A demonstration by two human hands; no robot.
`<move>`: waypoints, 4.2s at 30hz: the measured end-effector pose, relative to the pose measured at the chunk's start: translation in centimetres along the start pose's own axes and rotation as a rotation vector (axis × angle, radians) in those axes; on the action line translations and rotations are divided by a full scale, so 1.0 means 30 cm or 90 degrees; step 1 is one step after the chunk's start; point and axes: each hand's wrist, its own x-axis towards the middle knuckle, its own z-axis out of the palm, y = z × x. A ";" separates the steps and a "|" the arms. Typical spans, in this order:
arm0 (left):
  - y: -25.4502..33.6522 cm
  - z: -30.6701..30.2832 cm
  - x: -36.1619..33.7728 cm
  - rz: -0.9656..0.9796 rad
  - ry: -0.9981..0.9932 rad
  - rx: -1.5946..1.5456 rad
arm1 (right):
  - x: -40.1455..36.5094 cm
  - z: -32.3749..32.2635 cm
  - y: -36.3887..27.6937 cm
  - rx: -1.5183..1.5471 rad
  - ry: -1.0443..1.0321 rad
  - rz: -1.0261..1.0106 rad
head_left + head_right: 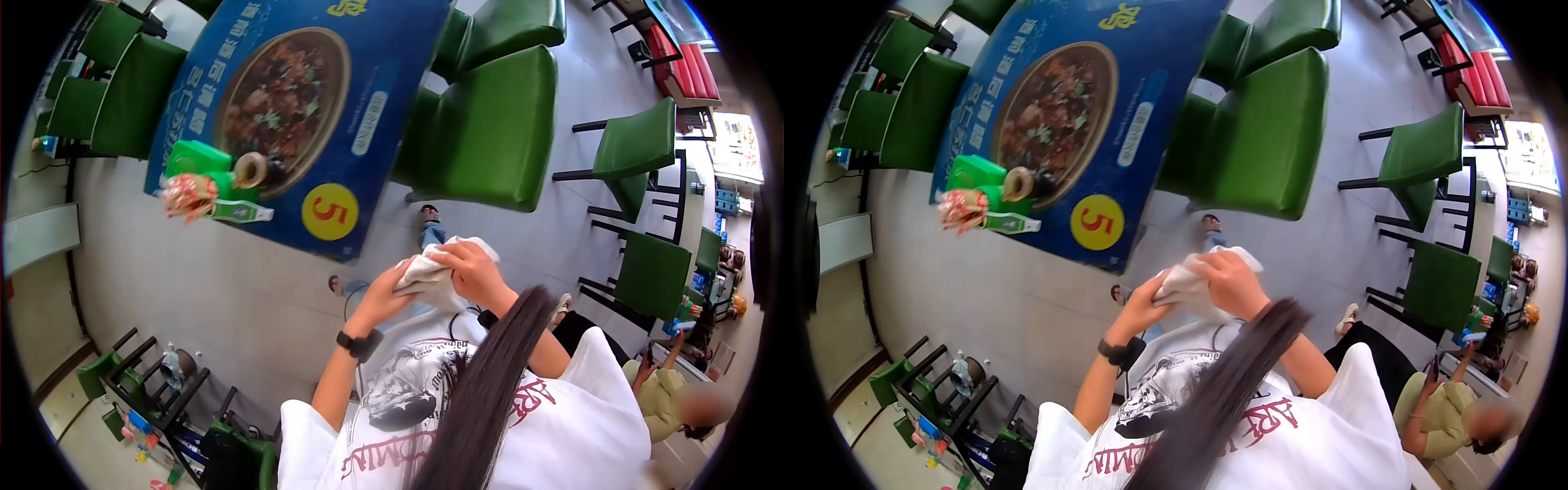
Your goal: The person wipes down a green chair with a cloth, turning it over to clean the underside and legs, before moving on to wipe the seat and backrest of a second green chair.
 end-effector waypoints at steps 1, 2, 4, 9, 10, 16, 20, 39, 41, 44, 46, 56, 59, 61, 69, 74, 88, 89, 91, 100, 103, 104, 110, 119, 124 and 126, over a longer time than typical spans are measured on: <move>-0.042 -0.044 -0.082 -0.015 0.005 -0.007 | 0.000 0.069 -0.059 0.021 -0.021 -0.004; -0.086 -0.091 -0.182 -0.037 0.007 -0.015 | -0.001 0.155 -0.112 0.036 -0.038 -0.033; -0.183 -0.196 -0.378 -0.075 0.042 -0.002 | 0.015 0.304 -0.260 0.073 -0.081 -0.058; -0.352 -0.433 -0.835 -0.179 0.215 -0.180 | 0.077 0.578 -0.598 0.164 -0.241 -0.088; -0.357 -0.498 -0.896 -0.187 0.240 -0.191 | 0.105 0.603 -0.652 0.178 -0.277 -0.087; -0.403 -0.954 -0.995 -0.241 0.316 -0.069 | 0.382 0.759 -0.896 0.170 -0.383 0.022; -0.340 -1.281 -0.956 -0.176 0.328 -0.038 | 0.619 0.882 -1.058 0.164 -0.358 0.017; -0.517 -2.964 -1.169 -0.069 0.474 0.010 | 1.974 1.601 -1.864 0.008 -0.260 -0.104; -0.503 -3.167 -1.202 -0.075 0.429 0.169 | 2.095 1.666 -1.973 -0.016 -0.268 -0.079; -0.456 -3.462 -1.195 0.053 0.445 0.398 | 2.304 1.770 -2.124 -0.011 -0.283 -0.032; -0.428 -3.622 -1.194 0.125 0.464 0.483 | 2.437 1.794 -2.243 0.001 -0.253 -0.036; -0.420 -4.539 -0.953 0.283 0.377 0.501 | 3.328 2.089 -2.389 -0.101 -0.068 -0.077; -0.392 -4.785 -0.855 0.291 0.398 0.472 | 3.630 2.121 -2.417 -0.038 -0.096 -0.034; -0.328 -4.959 -0.824 0.243 0.371 0.483 | 3.851 2.136 -2.440 0.054 -0.106 0.020; -0.319 -5.552 -0.705 0.098 0.396 0.494 | 4.609 2.056 -2.625 0.115 0.137 0.002; -0.376 -5.899 -0.588 0.076 0.377 0.638 | 4.993 2.100 -2.720 0.236 0.263 -0.031; -0.435 -7.092 -0.292 -0.086 0.828 0.672 | 6.309 2.339 -3.345 0.216 0.280 -0.312; -0.492 -7.126 -0.259 -0.112 0.746 0.661 | 6.360 2.415 -3.337 0.164 0.154 -0.360; -0.647 -7.175 -0.183 -0.162 0.589 0.631 | 6.415 2.636 -3.250 -0.016 -0.100 -0.470; -0.658 -7.079 0.186 -0.189 0.598 0.551 | 6.631 2.508 -3.074 0.013 -0.174 -0.704; -0.600 -7.107 0.421 -0.181 0.612 0.533 | 6.779 2.394 -2.952 0.033 -0.174 -0.673; -0.583 -7.124 0.510 -0.162 0.622 0.508 | 6.824 2.341 -2.916 0.028 -0.169 -0.644; -0.531 -7.185 0.752 -0.114 0.640 0.461 | 7.003 2.211 -2.805 0.041 -0.315 -0.551; -0.568 -7.112 0.247 -0.135 0.693 0.460 | 6.779 2.480 -3.063 0.099 -0.458 -0.728; -0.597 -7.015 -0.144 -0.344 0.703 0.560 | 6.628 2.597 -3.342 0.197 -0.610 -0.795; -0.602 -7.000 -0.247 -0.334 0.720 0.530 | 6.565 2.678 -3.345 0.300 -0.560 -0.841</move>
